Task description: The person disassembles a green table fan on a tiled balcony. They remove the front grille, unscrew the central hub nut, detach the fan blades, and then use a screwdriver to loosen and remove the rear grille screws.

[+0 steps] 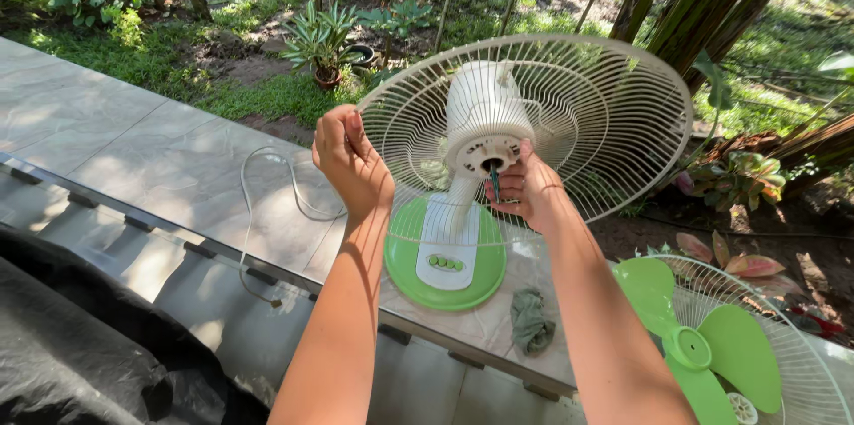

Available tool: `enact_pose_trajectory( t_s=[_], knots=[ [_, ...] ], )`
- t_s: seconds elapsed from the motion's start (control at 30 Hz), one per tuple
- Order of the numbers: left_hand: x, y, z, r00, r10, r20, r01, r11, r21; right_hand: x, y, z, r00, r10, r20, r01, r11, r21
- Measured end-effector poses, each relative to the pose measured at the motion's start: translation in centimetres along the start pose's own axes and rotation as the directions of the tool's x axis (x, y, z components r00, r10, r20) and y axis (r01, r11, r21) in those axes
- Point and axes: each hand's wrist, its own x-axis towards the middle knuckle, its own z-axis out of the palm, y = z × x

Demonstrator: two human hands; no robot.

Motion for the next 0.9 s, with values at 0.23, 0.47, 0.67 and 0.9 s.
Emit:
enact_pose_trajectory(
  t_s=[0.23, 0.47, 0.67, 0.9],
  knots=[
    [-0.1, -0.3, 0.1, 0.999, -0.041, 0.014, 0.041, 0.999, 0.027, 0.4, 2.7, 0.8, 0.966, -0.037, 0.254, -0.064, 0.925, 0.376],
    [-0.1, -1.3, 0.0, 0.992, -0.112, 0.065, 0.122, 0.976, -0.178, 0.9, 3.7, 1.0, 0.931, -0.092, 0.352, -0.026, 0.948, 0.316],
    [-0.1, -1.9, -0.3, 0.988, -0.109, 0.107, 0.126, 0.978, -0.164, 0.9, 3.9, 1.2, 0.930, -0.093, 0.356, -0.034, 0.942, 0.334],
    [-0.4, -3.2, 0.0, 0.990, -0.073, 0.121, 0.108, 0.942, -0.317, 0.2, 3.9, 1.1, 0.939, -0.108, 0.325, -0.017, 0.933, 0.359]
  ],
)
